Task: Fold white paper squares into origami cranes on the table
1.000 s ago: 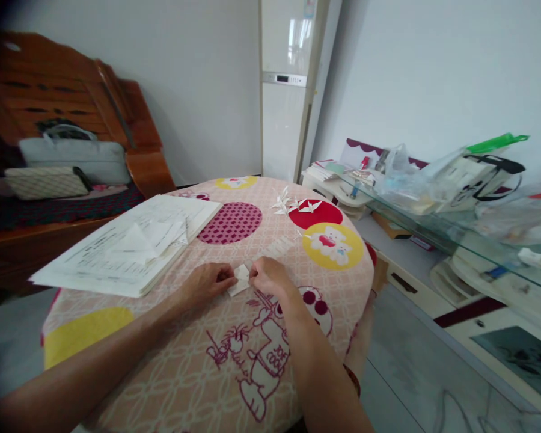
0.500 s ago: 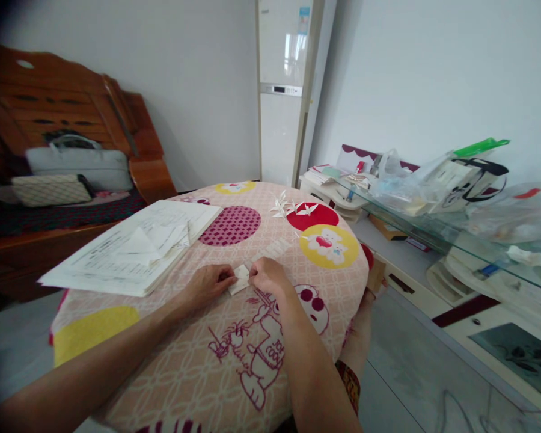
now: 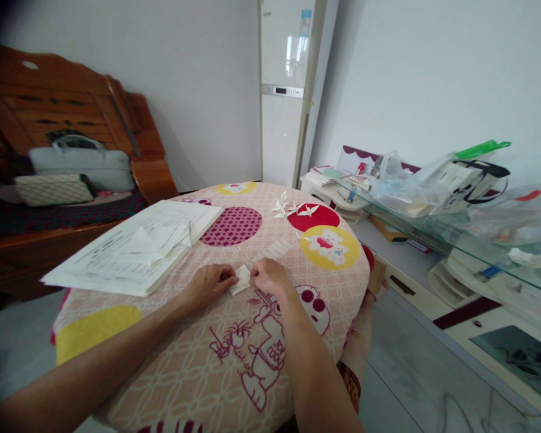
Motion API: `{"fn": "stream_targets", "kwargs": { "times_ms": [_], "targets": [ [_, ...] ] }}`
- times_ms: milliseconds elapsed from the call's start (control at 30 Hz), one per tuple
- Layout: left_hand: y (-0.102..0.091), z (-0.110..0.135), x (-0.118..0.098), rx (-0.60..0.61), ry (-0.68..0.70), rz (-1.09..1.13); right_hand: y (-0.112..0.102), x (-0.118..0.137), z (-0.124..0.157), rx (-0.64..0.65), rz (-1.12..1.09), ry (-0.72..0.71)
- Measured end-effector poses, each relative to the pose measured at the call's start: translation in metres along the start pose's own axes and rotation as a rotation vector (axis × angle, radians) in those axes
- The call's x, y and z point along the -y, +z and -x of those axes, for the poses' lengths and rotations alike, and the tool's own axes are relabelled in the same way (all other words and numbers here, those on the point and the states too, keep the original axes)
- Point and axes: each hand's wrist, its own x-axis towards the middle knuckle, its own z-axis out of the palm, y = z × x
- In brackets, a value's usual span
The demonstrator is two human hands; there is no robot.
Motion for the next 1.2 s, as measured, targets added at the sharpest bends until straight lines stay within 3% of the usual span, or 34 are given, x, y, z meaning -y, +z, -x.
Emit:
{"fn": "stream_targets", "kwargs": {
  "times_ms": [433, 633, 1200],
  "targets": [
    [-0.002, -0.003, 0.005, 0.053, 0.020, 0.055, -0.001, -0.009, 0.000, 0.049, -0.087, -0.087],
    [0.004, -0.001, 0.010, 0.050, 0.016, 0.092, 0.000, -0.007, 0.001, 0.043, -0.098, -0.044],
    [-0.007, -0.002, 0.008, 0.102, 0.068, 0.092, 0.000, -0.004, 0.002, 0.025, -0.092, -0.035]
  ]
}}
